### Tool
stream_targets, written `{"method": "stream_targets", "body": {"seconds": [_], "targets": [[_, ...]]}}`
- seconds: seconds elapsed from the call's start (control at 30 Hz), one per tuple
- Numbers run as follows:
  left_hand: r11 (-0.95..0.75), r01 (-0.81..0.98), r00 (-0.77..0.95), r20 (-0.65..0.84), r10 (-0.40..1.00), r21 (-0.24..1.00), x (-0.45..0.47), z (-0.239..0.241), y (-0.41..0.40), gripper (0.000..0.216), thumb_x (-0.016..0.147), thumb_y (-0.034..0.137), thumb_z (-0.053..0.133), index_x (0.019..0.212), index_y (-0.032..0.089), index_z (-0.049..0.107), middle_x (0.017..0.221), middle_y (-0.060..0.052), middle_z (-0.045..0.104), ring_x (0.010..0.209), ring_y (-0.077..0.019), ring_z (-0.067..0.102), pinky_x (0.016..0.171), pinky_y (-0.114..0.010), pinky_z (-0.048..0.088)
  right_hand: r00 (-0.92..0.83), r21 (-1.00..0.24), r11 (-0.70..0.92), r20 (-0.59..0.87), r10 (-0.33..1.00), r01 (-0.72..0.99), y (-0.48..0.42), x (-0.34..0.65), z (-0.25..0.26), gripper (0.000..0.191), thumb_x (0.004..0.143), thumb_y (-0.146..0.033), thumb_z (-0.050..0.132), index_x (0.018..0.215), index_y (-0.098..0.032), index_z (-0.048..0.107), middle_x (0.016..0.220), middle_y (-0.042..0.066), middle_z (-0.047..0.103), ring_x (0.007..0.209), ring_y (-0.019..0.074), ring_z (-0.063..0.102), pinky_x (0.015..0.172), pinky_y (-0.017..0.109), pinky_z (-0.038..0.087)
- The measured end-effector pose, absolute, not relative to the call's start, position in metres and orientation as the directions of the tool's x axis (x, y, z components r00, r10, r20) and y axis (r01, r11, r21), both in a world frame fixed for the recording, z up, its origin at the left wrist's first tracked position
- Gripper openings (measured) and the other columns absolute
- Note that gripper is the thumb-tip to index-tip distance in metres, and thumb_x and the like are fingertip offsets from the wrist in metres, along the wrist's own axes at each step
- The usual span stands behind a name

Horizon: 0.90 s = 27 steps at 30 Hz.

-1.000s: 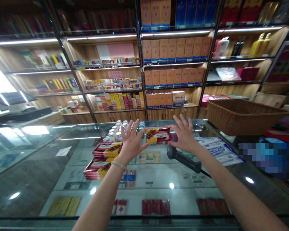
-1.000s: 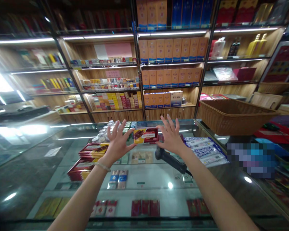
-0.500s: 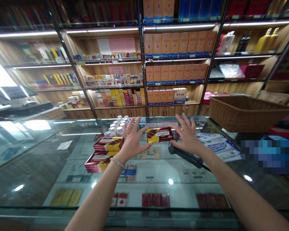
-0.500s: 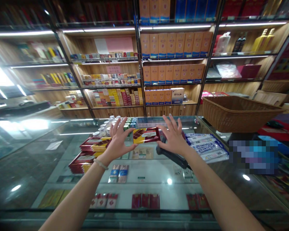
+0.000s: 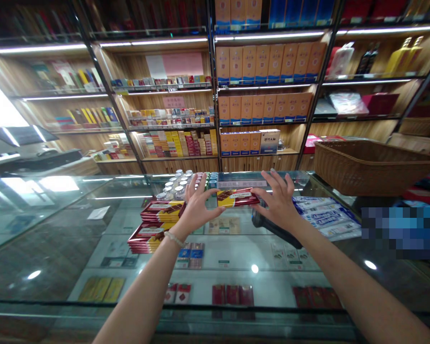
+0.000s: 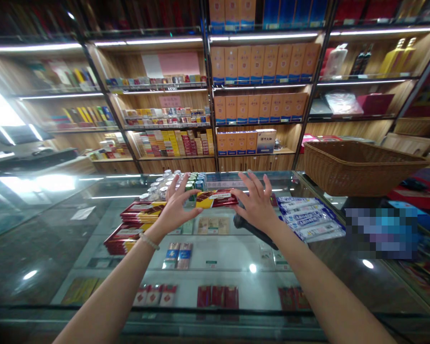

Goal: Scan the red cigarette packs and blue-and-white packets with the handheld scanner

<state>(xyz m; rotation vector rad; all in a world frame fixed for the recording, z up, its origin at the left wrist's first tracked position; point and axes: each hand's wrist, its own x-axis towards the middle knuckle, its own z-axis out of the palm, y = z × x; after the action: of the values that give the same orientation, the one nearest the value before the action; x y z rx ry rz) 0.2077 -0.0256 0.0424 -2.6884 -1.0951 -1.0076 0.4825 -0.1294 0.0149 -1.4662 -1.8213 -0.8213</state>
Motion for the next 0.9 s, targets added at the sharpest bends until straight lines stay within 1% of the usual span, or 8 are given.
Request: {"method": "stream_targets", "body": {"seconds": [0.1, 0.27, 0.47, 0.57, 0.67, 0.77, 0.83, 0.9], "targets": [[-0.736, 0.653, 0.539, 0.572, 0.618, 0.179, 0.209, 0.044, -0.029, 0.049, 0.081, 0.056, 0.078, 0.121, 0.027, 0.077, 0.175, -0.008, 0.026, 0.163, -0.0433, 0.008, 0.127, -0.071, 0.015, -0.173, 0.094, 0.167, 0.802, 0.571, 0.982, -0.128, 0.481, 0.013, 0.021, 0.096, -0.037, 0.062, 0.114, -0.033, 0.073, 0.163, 0.004, 0.048, 0.157, 0.0341, 0.030, 0.129, 0.061, 0.007], [-0.728, 0.661, 0.541, 0.557, 0.630, 0.181, 0.210, 0.044, -0.030, 0.041, 0.085, 0.058, 0.074, 0.114, 0.030, 0.081, 0.176, -0.004, 0.024, 0.164, -0.0434, 0.006, 0.127, -0.072, 0.013, -0.128, 0.046, 0.158, 0.818, 0.560, 0.986, -0.128, 0.481, 0.016, 0.019, 0.098, -0.035, 0.059, 0.107, -0.035, 0.076, 0.158, 0.000, 0.055, 0.155, 0.0343, 0.034, 0.126, 0.063, 0.013], [-0.726, 0.660, 0.525, 0.571, 0.631, 0.195, 0.207, 0.042, -0.023, 0.039, 0.097, 0.059, 0.059, 0.098, 0.031, 0.085, 0.174, -0.001, 0.031, 0.163, -0.0401, 0.010, 0.127, -0.072, 0.010, 0.021, -0.233, 0.272, 0.793, 0.609, 0.934, -0.120, 0.479, 0.021, 0.026, 0.100, -0.046, 0.057, 0.097, -0.030, 0.077, 0.157, 0.004, 0.056, 0.153, 0.0363, 0.036, 0.120, 0.065, 0.026], [-0.705, 0.683, 0.503, 0.577, 0.644, 0.192, 0.206, 0.043, -0.024, 0.041, 0.097, 0.061, 0.058, 0.092, 0.029, 0.084, 0.173, -0.002, 0.032, 0.163, -0.0397, 0.012, 0.127, -0.071, 0.011, 0.084, -0.344, 0.300, 0.769, 0.634, 0.890, -0.113, 0.478, 0.019, 0.034, 0.099, -0.055, 0.057, 0.092, -0.027, 0.076, 0.159, 0.006, 0.054, 0.153, 0.0378, 0.035, 0.118, 0.066, 0.028], [-0.687, 0.710, 0.462, 0.634, 0.621, 0.155, 0.206, 0.045, -0.029, 0.052, 0.086, 0.069, 0.070, 0.120, 0.030, 0.078, 0.177, -0.008, 0.021, 0.163, -0.0423, 0.008, 0.128, -0.070, 0.008, 0.139, -0.419, 0.293, 0.742, 0.655, 0.859, -0.107, 0.479, 0.014, 0.041, 0.098, -0.062, 0.055, 0.091, -0.027, 0.076, 0.159, 0.008, 0.053, 0.153, 0.0379, 0.034, 0.119, 0.067, 0.027], [-0.694, 0.715, 0.457, 0.694, 0.556, 0.085, 0.206, 0.045, -0.034, 0.098, 0.071, 0.075, 0.081, 0.153, 0.029, 0.053, 0.178, -0.015, 0.010, 0.163, -0.0453, 0.004, 0.128, -0.068, 0.003, 0.188, -0.486, 0.278, 0.708, 0.681, 0.828, -0.103, 0.482, 0.009, 0.044, 0.098, -0.064, 0.054, 0.093, -0.026, 0.077, 0.157, 0.009, 0.054, 0.152, 0.0365, 0.035, 0.121, 0.065, 0.029], [-0.708, 0.706, 0.486, 0.710, 0.510, 0.026, 0.206, 0.043, -0.035, 0.114, 0.064, 0.075, 0.086, 0.160, 0.029, 0.044, 0.178, -0.017, 0.010, 0.163, -0.0467, 0.006, 0.129, -0.065, -0.001, 0.211, -0.530, 0.268, 0.677, 0.705, 0.804, -0.103, 0.483, 0.008, 0.044, 0.098, -0.063, 0.053, 0.096, -0.026, 0.077, 0.158, 0.010, 0.054, 0.152, 0.0356, 0.035, 0.122, 0.064, 0.029], [-0.716, 0.698, 0.512, 0.714, 0.477, -0.021, 0.207, 0.041, -0.035, 0.116, 0.062, 0.072, 0.089, 0.160, 0.031, 0.043, 0.177, -0.017, 0.012, 0.162, -0.0472, 0.010, 0.129, -0.064, -0.002, 0.232, -0.571, 0.255, 0.642, 0.731, 0.780, -0.104, 0.481, 0.010, 0.043, 0.098, -0.062, 0.054, 0.096, -0.026, 0.078, 0.158, 0.009, 0.054, 0.153, 0.0348, 0.034, 0.124, 0.063, 0.028]]}}
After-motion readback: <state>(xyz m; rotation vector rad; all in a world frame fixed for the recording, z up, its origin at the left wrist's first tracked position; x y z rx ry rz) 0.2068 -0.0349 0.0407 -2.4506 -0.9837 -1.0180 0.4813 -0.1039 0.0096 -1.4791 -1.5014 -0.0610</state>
